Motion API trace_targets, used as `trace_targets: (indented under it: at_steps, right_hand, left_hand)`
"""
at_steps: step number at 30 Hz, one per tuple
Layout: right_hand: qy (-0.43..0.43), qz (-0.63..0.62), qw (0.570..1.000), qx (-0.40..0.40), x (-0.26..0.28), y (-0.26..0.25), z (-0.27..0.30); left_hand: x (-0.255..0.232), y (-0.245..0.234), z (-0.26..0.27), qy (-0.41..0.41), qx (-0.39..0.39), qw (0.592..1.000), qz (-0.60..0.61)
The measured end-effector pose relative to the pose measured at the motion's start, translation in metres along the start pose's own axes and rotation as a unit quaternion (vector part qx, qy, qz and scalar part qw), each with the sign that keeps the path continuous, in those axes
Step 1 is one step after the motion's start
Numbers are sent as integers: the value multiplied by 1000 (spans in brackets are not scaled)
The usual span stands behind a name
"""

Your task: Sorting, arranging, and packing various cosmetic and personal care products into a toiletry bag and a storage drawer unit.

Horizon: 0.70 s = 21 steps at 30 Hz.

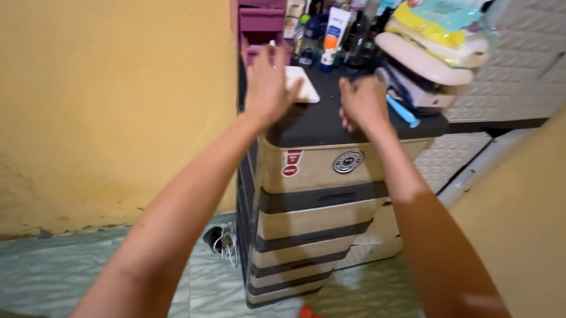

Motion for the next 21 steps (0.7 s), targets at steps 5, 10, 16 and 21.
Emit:
trace_targets:
  at_steps: [5, 10, 16, 21]
  right_hand:
    - [-147, -1, 988, -39, 32, 50, -59]
    - [-311, 52, 947, -52, 48, 132, -123]
    - [-346, 179, 921, 12, 45, 210, -185]
    - [-242, 215, 941, 96, 45, 231, -203]
  left_hand:
    - [88, -5, -21, -80, 1, 997, -5]
    - [169, 36, -43, -101, 54, 993, 3]
    - [235, 106, -67, -123, 168, 978, 16]
    - [275, 154, -70, -136, 253, 957, 43]
Point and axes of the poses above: each hand's wrist, its own z-axis away from the middle knuckle, its own y-axis out of the palm, x = y × z, the point moved 9 cm from there along -z, towards the middle knuckle, and after that the axes turned 12 degrees about -x, right-handed, at the moved point
